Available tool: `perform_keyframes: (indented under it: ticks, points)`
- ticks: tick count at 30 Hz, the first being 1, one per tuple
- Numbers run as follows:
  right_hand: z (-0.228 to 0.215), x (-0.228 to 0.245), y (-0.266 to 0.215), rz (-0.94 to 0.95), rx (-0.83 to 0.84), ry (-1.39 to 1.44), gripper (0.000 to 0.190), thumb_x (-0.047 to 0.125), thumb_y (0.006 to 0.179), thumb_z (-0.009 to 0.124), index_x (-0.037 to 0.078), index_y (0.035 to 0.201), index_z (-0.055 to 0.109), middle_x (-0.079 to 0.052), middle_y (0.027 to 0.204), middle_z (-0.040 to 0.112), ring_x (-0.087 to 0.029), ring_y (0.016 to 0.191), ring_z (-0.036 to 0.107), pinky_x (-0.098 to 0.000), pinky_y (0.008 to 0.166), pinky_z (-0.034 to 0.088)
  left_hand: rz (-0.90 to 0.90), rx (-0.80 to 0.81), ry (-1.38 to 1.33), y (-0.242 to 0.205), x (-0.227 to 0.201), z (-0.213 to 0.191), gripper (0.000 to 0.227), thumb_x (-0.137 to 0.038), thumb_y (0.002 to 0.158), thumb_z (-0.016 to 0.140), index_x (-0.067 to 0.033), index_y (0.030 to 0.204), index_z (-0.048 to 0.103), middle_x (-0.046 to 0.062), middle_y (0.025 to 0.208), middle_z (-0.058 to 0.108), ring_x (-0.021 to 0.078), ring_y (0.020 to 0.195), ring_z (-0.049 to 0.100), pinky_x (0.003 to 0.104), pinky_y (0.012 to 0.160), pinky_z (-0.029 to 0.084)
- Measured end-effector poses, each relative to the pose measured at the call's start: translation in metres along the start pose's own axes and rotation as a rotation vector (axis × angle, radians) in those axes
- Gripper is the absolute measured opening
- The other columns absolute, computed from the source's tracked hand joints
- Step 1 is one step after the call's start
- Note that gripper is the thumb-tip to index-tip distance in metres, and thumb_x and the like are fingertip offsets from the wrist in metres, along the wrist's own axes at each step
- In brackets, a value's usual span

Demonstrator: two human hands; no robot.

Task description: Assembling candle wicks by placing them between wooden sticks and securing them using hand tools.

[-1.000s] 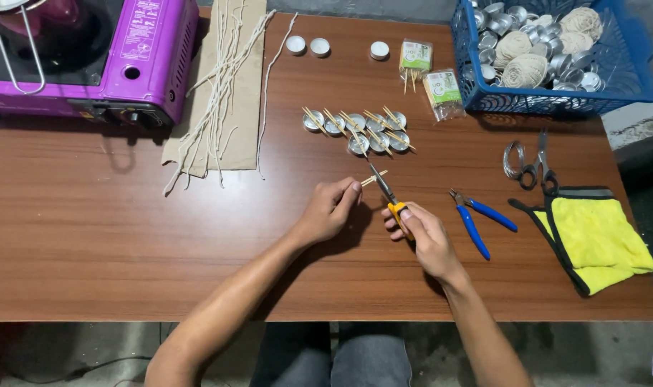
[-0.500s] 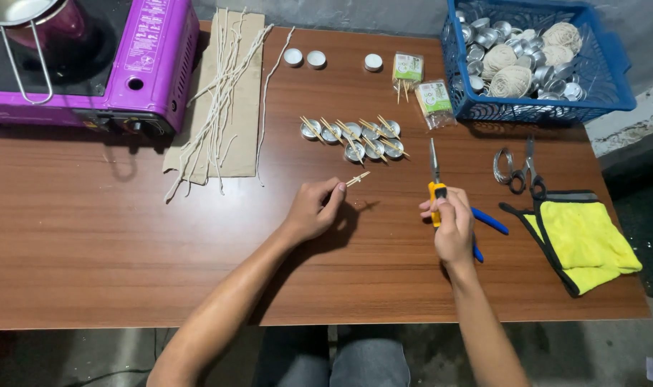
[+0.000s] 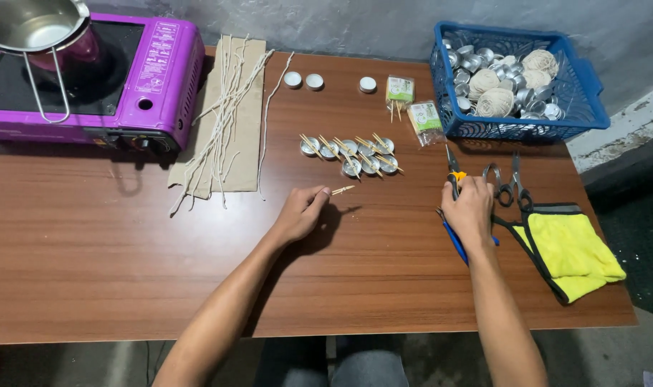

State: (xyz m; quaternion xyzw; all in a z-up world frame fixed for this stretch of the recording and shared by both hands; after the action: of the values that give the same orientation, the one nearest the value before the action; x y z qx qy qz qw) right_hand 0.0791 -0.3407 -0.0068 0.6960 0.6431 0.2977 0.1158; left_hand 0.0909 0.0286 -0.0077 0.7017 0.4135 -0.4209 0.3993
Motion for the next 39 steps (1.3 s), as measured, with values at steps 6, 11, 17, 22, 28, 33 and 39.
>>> perform_keyframes:
  ticks: [6, 11, 17, 22, 28, 33, 39]
  points:
    - [-0.008, 0.021, 0.013, -0.029, -0.025, -0.011, 0.031, 0.019, 0.084, 0.078, 0.007, 0.097, 0.053, -0.018, 0.094, 0.06, -0.045, 0.093, 0.064, -0.049, 0.083, 0.052, -0.033, 0.005, -0.044, 0.003, 0.017, 0.002, 0.047, -0.022, 0.106, 0.044, -0.0129, 0.063, 0.058, 0.01, 0.049, 0.062, 0.0194, 0.05, 0.056, 0.032, 0.06, 0.049]
    - [-0.002, 0.017, 0.015, 0.038, 0.03, 0.006, 0.031, 0.02, 0.086, 0.077, 0.007, 0.099, 0.052, -0.017, 0.105, 0.057, -0.045, 0.1, 0.063, -0.0521, 0.084, 0.052, -0.037, 0.001, -0.059, 0.003, 0.018, 0.001, 0.046, -0.022, 0.106, 0.044, -0.0124, 0.064, 0.06, 0.01, 0.049, 0.064, 0.0191, 0.05, 0.058, 0.032, 0.061, 0.05]
    - [-0.009, 0.024, 0.011, 0.033, -0.012, -0.096, 0.034, 0.027, 0.087, 0.079, 0.007, 0.102, 0.056, -0.016, 0.107, 0.056, -0.042, 0.102, 0.062, -0.0494, 0.084, 0.053, -0.035, -0.016, -0.076, 0.003, 0.014, 0.0, 0.045, -0.021, 0.106, 0.046, -0.0107, 0.064, 0.06, 0.011, 0.051, 0.063, 0.0187, 0.054, 0.058, 0.033, 0.064, 0.05]
    - [-0.027, 0.061, 0.006, -0.251, -0.219, -0.018, 0.023, 0.02, 0.088, 0.079, 0.01, 0.099, 0.062, -0.008, 0.103, 0.056, -0.033, 0.097, 0.063, -0.0429, 0.087, 0.052, -0.021, -0.002, -0.073, -0.001, 0.001, 0.001, 0.044, -0.02, 0.105, 0.047, -0.0092, 0.065, 0.06, 0.015, 0.053, 0.064, 0.0214, 0.057, 0.06, 0.037, 0.066, 0.051]
    - [-0.022, 0.118, -0.012, -0.445, -0.075, 0.353, 0.013, 0.017, 0.092, 0.075, 0.012, 0.105, 0.074, -0.005, 0.093, 0.065, -0.029, 0.092, 0.065, -0.0379, 0.085, 0.054, -0.007, 0.086, 0.009, -0.007, -0.022, 0.001, 0.039, -0.021, 0.105, 0.049, -0.0073, 0.07, 0.061, 0.018, 0.06, 0.065, 0.024, 0.061, 0.059, 0.04, 0.067, 0.052]
    - [-0.012, 0.155, -0.022, -0.476, 0.154, 0.734, 0.022, 0.024, 0.09, 0.077, 0.014, 0.11, 0.078, -0.003, 0.09, 0.075, -0.026, 0.09, 0.067, -0.0386, 0.086, 0.055, 0.056, 0.182, 0.085, -0.011, -0.034, 0.006, 0.036, -0.02, 0.104, 0.05, -0.0027, 0.074, 0.06, 0.025, 0.065, 0.064, 0.0338, 0.062, 0.059, 0.045, 0.067, 0.051]
    - [-0.031, 0.17, -0.026, -0.509, 0.183, 0.774, 0.01, 0.018, 0.092, 0.075, 0.013, 0.099, 0.08, -0.004, 0.086, 0.075, -0.027, 0.086, 0.067, -0.0381, 0.083, 0.054, 0.121, 0.254, 0.097, -0.016, -0.052, 0.015, 0.035, -0.02, 0.104, 0.049, -0.0086, 0.071, 0.055, 0.017, 0.061, 0.061, 0.0291, 0.06, 0.059, 0.04, 0.065, 0.051]
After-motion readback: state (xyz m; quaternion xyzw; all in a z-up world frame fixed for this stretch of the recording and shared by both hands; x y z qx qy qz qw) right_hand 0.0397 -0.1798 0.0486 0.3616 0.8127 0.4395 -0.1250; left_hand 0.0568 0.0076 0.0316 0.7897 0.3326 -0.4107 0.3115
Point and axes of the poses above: each hand's wrist, its own y-axis towards the middle knuckle, its own z-axis out of the palm, x = y × z, the point moved 6 cm from there along y, towards the middle knuckle
